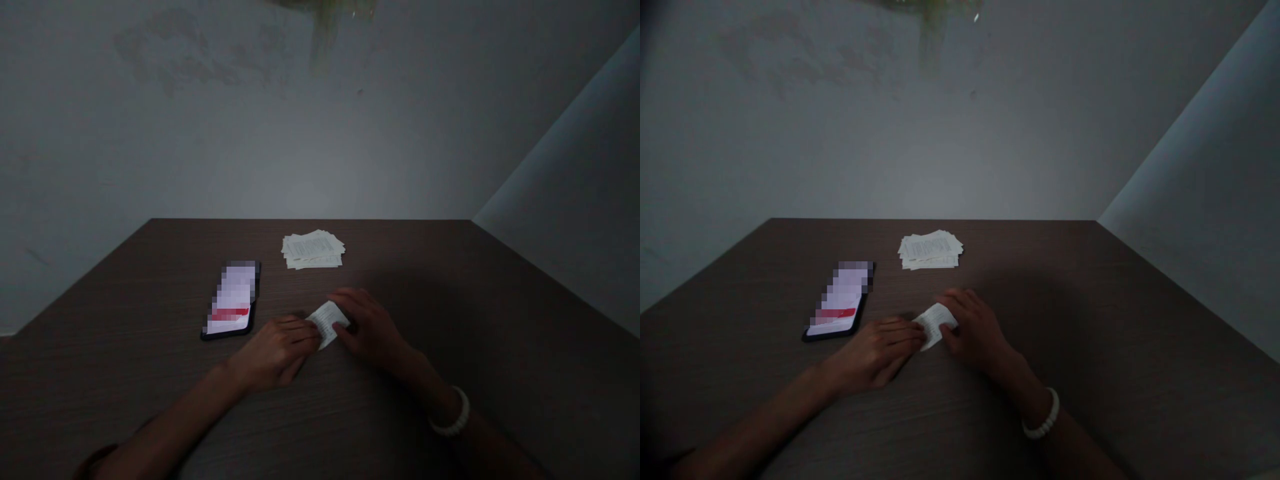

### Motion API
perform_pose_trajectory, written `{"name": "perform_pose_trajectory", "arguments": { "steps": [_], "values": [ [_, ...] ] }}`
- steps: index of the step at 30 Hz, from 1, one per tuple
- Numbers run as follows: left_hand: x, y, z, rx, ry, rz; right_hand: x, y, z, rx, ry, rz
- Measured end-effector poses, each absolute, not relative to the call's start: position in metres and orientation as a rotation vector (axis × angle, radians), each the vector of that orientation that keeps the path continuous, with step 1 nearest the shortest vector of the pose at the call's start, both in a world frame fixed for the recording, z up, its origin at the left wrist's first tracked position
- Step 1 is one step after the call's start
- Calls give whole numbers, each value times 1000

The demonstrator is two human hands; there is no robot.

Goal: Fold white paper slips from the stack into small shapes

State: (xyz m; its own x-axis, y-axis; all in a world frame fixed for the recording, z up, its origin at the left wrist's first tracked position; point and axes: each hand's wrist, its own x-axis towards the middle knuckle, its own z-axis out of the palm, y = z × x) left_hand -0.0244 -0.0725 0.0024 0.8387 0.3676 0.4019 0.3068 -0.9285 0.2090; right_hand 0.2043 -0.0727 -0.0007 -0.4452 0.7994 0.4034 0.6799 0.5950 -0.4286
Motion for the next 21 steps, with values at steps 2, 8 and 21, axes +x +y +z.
{"name": "perform_pose_trajectory", "arguments": {
  "steps": [2,8,21],
  "values": [
    [-25,-72,2,2830,545,687,207,-72,-2,-1047,-2370,282],
    [-27,-71,1,2708,582,761,207,-75,2,-1048,-2431,384],
    [-27,-71,6,2726,608,649,201,-81,6,-1146,-2436,398]
  ]
}}
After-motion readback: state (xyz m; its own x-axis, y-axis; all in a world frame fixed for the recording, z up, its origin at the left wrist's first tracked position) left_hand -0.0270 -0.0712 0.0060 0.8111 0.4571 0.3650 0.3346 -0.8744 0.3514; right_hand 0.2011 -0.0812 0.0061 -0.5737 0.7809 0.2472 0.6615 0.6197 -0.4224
